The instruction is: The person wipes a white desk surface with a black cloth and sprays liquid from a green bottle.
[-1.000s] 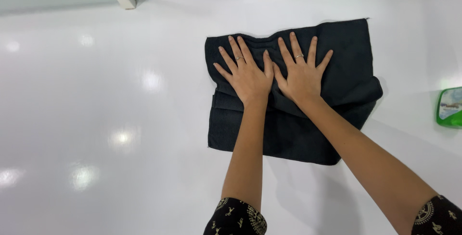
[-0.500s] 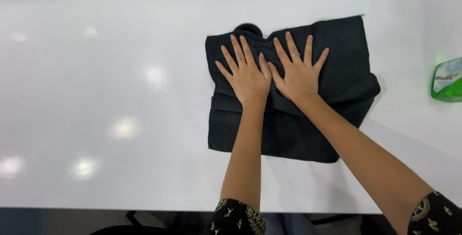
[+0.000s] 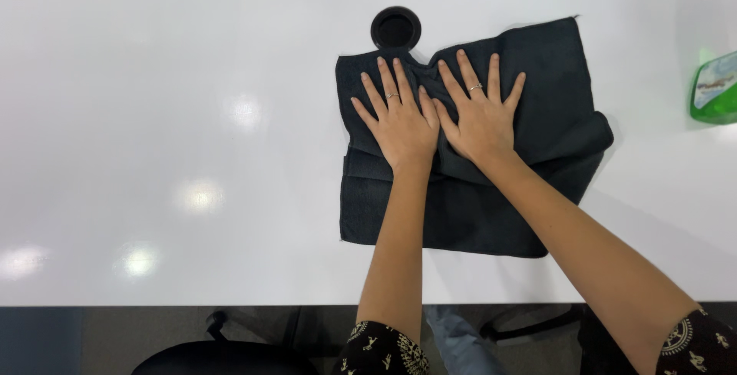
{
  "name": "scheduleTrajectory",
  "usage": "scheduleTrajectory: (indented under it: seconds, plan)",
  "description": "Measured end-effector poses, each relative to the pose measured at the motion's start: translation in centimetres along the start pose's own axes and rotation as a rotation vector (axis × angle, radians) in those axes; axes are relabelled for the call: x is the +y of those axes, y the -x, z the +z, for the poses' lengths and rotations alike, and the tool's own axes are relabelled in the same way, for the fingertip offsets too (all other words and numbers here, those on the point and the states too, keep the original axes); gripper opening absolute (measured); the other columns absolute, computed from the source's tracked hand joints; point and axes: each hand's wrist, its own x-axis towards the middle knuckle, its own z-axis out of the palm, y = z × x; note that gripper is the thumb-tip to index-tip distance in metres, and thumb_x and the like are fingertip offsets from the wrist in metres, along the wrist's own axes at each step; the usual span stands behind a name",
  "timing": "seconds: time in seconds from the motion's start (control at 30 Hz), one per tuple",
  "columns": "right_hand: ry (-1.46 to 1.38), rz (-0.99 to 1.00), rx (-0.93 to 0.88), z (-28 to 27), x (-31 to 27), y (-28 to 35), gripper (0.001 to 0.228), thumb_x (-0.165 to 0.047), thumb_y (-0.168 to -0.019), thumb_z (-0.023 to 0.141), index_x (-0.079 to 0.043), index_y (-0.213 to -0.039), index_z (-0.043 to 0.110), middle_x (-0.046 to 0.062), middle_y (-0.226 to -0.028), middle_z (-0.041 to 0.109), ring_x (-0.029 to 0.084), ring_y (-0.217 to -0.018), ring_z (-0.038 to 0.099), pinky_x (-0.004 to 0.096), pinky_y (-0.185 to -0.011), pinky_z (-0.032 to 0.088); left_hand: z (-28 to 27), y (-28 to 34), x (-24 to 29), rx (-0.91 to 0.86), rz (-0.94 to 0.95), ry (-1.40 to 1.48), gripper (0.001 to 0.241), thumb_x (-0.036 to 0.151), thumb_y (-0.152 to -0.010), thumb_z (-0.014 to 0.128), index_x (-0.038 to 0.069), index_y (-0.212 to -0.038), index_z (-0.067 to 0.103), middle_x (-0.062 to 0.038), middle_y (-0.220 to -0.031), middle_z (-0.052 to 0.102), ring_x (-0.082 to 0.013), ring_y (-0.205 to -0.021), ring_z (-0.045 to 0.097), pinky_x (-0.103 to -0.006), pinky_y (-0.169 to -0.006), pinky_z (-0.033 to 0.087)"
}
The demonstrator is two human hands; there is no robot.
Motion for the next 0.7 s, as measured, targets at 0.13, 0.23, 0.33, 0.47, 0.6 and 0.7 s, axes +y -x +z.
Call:
scheduleTrajectory:
  seconds: [0.13, 0.23, 0.33, 0.47, 0.6, 0.7]
  plan:
    - [0.007, 0.001, 0.016, -0.3, -0.6, 1.4, 0.060, -0.048, -0.105, 0.048, -0.028, -0.161, 0.042, 0.007, -0.170, 0.030, 0.051, -0.153, 0.019, 0.082, -0.112, 0.005, -0.3, 1.3, -0.4, 0.006, 0.019, 0.019, 0.062, 0.039, -0.104, 0.041, 0.012, -0.160, 0.036, -0.009, -0.169, 0.027, -0.0374, -0.157, 0.018, -0.0635, -0.125, 0.010]
    - [0.004, 0.011, 0.003, -0.7, -1.2, 2.5, 0.061, -0.047, -0.105, 0.048, -0.027, -0.161, 0.041, 0.007, -0.170, 0.030, 0.050, -0.153, 0.020, 0.080, -0.113, 0.005, -0.7, 2.4, -0.8, -0.019, 0.027, 0.024, 0.062, 0.040, -0.104, 0.041, 0.012, -0.160, 0.036, -0.008, -0.170, 0.027, -0.0367, -0.158, 0.018, -0.0632, -0.126, 0.010]
    - [0.000, 0.003, 0.010, -1.0, -1.7, 4.4, 0.061, -0.046, -0.105, 0.048, -0.025, -0.161, 0.041, 0.008, -0.170, 0.030, 0.049, -0.153, 0.021, 0.079, -0.114, 0.006, -1.2, 4.4, -1.0, 0.009, 0.024, 0.044, 0.063, 0.039, -0.104, 0.042, 0.011, -0.160, 0.036, -0.009, -0.170, 0.026, -0.0374, -0.158, 0.018, -0.0636, -0.125, 0.010]
    - [0.006, 0.006, 0.019, -1.5, -2.5, 7.2, 0.062, -0.046, -0.105, 0.048, -0.023, -0.162, 0.041, 0.009, -0.170, 0.030, 0.046, -0.154, 0.023, 0.076, -0.116, 0.008, -2.2, 7.1, -1.4, 0.028, 0.026, 0.062, 0.064, 0.039, -0.104, 0.044, 0.010, -0.160, 0.037, -0.010, -0.170, 0.026, -0.0374, -0.158, 0.019, -0.0633, -0.126, 0.012]
    - [0.000, 0.000, 0.023, -1.9, -3.2, 10.2, 0.062, -0.044, -0.105, 0.049, -0.023, -0.162, 0.041, 0.010, -0.170, 0.031, 0.046, -0.155, 0.024, 0.074, -0.118, 0.009, -3.4, 10.3, -1.5, 0.035, 0.016, 0.083, 0.064, 0.038, -0.104, 0.045, 0.008, -0.160, 0.037, -0.010, -0.170, 0.027, -0.0378, -0.158, 0.020, -0.0635, -0.127, 0.013]
    - [-0.016, -0.016, 0.011, -2.2, -3.5, 12.9, 0.063, -0.042, -0.104, 0.049, -0.023, -0.163, 0.040, 0.010, -0.171, 0.031, 0.046, -0.154, 0.024, 0.074, -0.118, 0.008, -4.3, 13.0, -1.5, 0.034, 0.004, 0.087, 0.064, 0.037, -0.104, 0.045, 0.007, -0.160, 0.037, -0.011, -0.170, 0.028, -0.0381, -0.159, 0.020, -0.0631, -0.127, 0.013]
